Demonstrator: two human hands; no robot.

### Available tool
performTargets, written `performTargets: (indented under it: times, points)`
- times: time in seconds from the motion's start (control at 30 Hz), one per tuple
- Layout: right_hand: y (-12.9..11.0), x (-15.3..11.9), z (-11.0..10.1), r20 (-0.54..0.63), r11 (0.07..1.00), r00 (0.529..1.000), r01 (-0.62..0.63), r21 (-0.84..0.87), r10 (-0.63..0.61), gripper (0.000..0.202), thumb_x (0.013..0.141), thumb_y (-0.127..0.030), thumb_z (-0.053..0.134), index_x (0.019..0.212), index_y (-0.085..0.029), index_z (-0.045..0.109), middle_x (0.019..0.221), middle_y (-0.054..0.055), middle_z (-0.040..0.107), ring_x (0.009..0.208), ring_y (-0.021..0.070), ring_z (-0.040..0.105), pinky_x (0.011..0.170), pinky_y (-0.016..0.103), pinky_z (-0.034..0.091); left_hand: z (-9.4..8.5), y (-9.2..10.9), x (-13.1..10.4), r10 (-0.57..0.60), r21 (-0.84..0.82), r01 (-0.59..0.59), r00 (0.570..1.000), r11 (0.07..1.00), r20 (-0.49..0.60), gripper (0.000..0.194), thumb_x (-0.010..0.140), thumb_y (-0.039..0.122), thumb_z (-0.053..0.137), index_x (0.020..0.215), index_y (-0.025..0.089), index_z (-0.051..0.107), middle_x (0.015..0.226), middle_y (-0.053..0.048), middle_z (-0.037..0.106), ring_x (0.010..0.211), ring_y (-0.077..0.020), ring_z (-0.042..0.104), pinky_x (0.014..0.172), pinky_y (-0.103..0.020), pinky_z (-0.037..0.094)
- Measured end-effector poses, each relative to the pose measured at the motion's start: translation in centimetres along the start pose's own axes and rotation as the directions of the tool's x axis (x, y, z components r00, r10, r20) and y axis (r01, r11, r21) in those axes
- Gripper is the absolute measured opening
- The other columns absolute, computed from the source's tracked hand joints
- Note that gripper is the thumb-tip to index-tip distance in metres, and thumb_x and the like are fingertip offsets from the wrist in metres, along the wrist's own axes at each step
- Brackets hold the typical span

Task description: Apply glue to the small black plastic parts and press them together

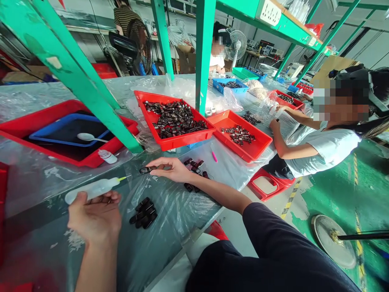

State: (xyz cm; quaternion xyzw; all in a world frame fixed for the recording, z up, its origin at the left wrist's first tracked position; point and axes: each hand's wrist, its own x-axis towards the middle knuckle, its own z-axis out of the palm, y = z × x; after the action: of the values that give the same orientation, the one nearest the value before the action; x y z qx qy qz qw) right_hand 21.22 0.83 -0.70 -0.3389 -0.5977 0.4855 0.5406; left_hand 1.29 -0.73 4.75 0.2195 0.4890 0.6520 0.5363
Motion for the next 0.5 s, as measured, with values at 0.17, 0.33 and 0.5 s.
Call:
performTargets:
  times: [0.17, 0.33, 0.5]
  points:
    - [-0.2, -0.11, 0.13, 0.033, 0.999, 0.998, -0.051, -0.019, 0.051, 0.032, 0.087, -0.03, 0.081, 0.114, -0.014, 0.075, 0.107, 0.006, 0.075, 0.077, 0.0098, 0.064, 0.076, 0.024, 0.055, -0.34, -0.13, 0.01, 0.033, 0.016, -0.033, 0.999, 0.999, 0.004, 0.031, 0.044, 0.038, 0.065, 0.068, 0.022, 0.052, 0.066, 0.002, 0.048, 0.066, -0.0157, 0.04, 0.062, -0.029, 0.031]
    - [-0.28, -0.17, 0.19, 0.042, 0.998, 0.998, -0.054, -0.016, 0.054, 0.029, 0.087, -0.028, 0.081, 0.112, -0.014, 0.076, 0.107, 0.006, 0.075, 0.076, 0.0094, 0.062, 0.075, 0.023, 0.053, -0.15, -0.01, -0.11, 0.011, 0.009, -0.01, 1.0, 1.0, -0.016, 0.032, 0.041, 0.037, 0.065, 0.067, 0.022, 0.053, 0.065, 0.002, 0.05, 0.066, -0.0155, 0.042, 0.061, -0.029, 0.032]
    - [-0.58, -0.16, 0.16, 0.032, 0.998, 0.998, -0.058, -0.036, 0.059, 0.03, 0.087, -0.031, 0.081, 0.111, -0.014, 0.077, 0.103, 0.005, 0.075, 0.079, 0.011, 0.065, 0.077, 0.024, 0.053, -0.41, -0.44, 0.38, 0.109, 0.089, -0.115, 0.992, 0.989, 0.066, 0.032, 0.049, 0.043, 0.065, 0.067, 0.022, 0.048, 0.061, 0.003, 0.049, 0.06, -0.0135, 0.042, 0.057, -0.028, 0.033]
